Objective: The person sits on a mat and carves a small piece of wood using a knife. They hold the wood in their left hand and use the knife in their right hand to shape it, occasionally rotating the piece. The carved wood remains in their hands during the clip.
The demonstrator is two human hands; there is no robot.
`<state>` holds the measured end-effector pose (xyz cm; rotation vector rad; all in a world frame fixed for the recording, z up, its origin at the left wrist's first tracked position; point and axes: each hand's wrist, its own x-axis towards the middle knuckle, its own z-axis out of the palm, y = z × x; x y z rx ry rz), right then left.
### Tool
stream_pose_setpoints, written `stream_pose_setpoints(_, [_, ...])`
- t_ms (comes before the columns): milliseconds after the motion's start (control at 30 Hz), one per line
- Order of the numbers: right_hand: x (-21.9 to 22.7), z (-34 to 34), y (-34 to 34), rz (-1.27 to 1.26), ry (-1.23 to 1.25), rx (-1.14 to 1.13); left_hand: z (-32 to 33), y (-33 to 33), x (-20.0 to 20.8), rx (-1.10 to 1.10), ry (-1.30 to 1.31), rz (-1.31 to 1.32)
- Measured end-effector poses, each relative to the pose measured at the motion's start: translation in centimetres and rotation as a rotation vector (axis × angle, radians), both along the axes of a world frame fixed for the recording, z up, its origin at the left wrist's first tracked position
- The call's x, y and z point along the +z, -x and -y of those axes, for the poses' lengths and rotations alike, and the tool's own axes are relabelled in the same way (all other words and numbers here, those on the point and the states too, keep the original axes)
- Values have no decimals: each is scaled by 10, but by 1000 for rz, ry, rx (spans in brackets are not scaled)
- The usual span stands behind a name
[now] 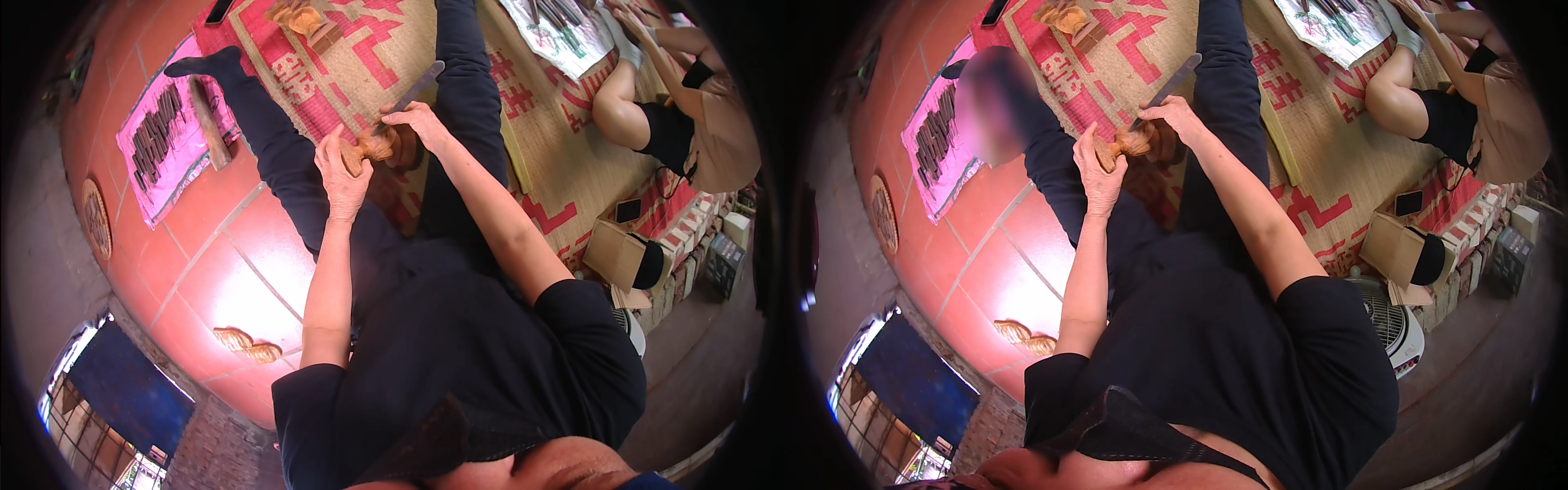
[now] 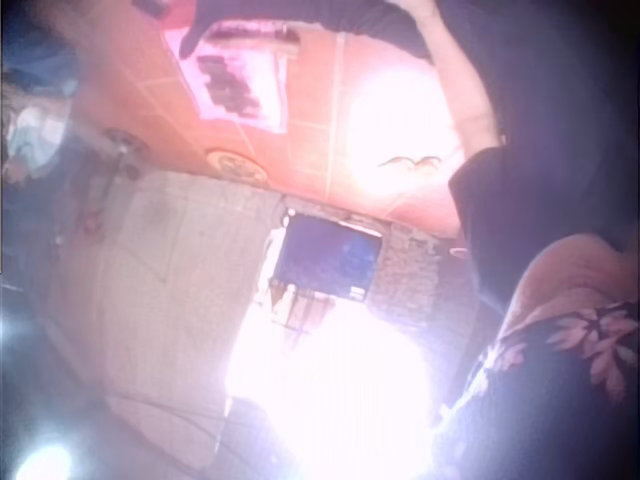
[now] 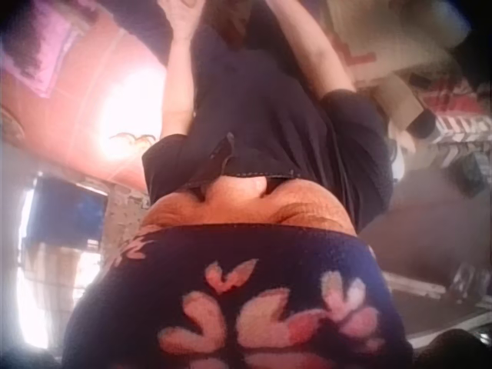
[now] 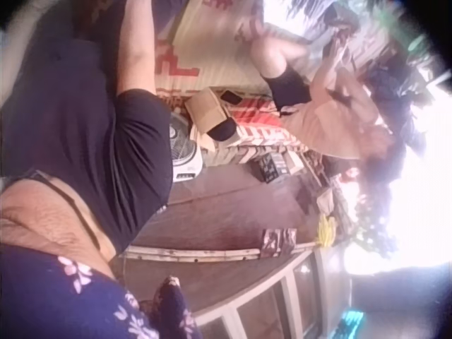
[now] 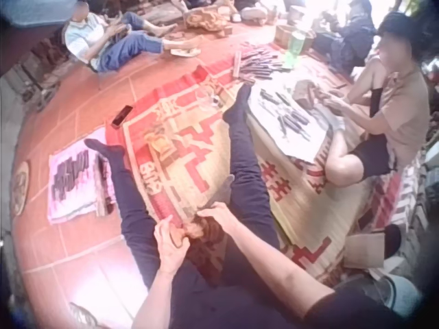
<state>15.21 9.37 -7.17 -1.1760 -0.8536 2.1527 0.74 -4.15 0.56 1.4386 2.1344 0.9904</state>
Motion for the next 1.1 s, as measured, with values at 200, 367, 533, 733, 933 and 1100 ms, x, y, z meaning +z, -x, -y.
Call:
stream_pose_setpoints(200, [1,-4,4,32,-7,-57,-2,1,2,-9,-26,-3])
stream_pose_setpoints(367, [-3,-1,3,19,7,-21,0,2,-1,-1,-12,2])
stream_pose_setpoints(533, [2,-6,3,62,4,-20,-1,0,0,-10,-27,-13])
stream_pose_setpoints(733, [-6,-2,3,86,-33,-26,0,1,0,6,-7,18])
stream_pose_setpoints(933, [-2,-4,1,-45,-5,3,-1,1,1,5,-13,-1])
stream_pose_setpoints(1100, [-4,-5,0,106,-50,-39,-1,-1,2,-3,-11,1])
